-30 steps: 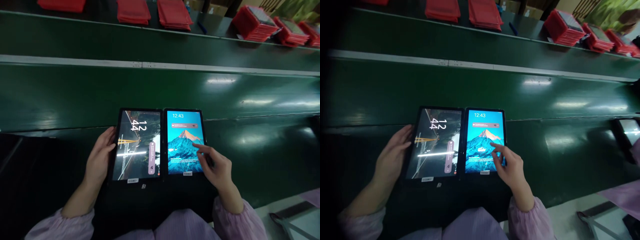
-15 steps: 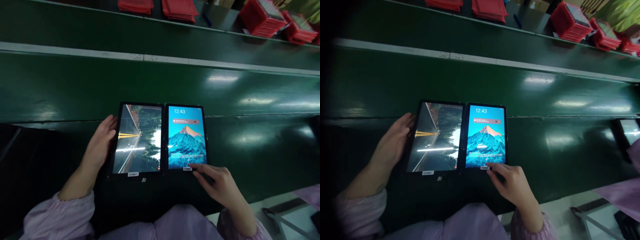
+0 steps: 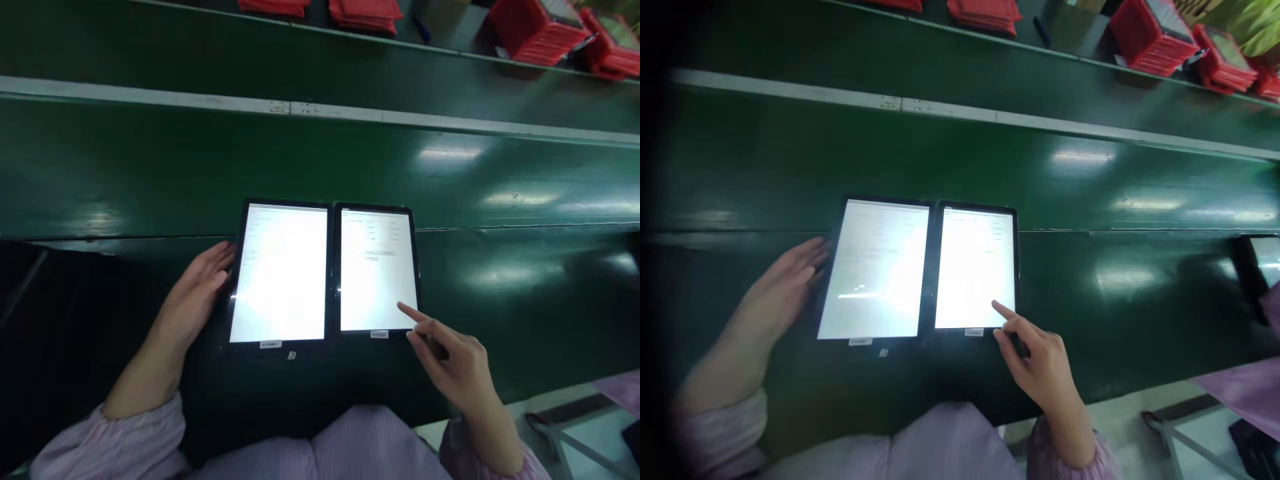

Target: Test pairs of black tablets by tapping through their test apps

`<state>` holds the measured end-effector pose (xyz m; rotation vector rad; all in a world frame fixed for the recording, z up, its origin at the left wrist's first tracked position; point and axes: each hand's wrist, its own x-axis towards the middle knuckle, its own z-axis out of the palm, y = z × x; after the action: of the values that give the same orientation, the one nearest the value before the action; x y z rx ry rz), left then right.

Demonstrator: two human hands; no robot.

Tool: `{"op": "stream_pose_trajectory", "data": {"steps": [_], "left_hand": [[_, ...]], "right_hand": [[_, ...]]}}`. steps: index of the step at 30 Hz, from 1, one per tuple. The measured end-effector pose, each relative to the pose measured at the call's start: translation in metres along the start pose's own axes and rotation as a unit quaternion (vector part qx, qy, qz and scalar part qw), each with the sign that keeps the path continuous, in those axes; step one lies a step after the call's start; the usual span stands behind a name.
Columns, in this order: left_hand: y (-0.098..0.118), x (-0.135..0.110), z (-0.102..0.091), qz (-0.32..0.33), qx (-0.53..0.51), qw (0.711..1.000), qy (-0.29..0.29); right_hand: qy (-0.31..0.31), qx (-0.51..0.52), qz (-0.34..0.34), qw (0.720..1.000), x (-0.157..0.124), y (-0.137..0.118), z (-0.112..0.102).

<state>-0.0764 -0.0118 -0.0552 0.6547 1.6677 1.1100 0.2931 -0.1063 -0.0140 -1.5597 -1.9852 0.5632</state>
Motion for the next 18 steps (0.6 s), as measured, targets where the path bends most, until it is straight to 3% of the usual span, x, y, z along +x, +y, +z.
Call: {"op": "stream_pose_trajectory", "data": {"steps": [6,13,18], "left_hand": [[-0.004,0.004,-0.006,0.024,0.05,0.998,-0.024],[-0.024,-0.007,-0.033,0.087,0.163,0.973,-0.136],[-0.036,-0.043,-0.05,0.085,0.315,0.931,-0.162]], "right_hand": [[-0.015,0.028,-0.01,0.999,0.002,-0.006,0.002],[-0.098,0.054,-0.04,0.993,0.0,-0.011,0.004],[-0.032,-0.003,0.026,0.999,-0.001,-0.006,0.007]]}}
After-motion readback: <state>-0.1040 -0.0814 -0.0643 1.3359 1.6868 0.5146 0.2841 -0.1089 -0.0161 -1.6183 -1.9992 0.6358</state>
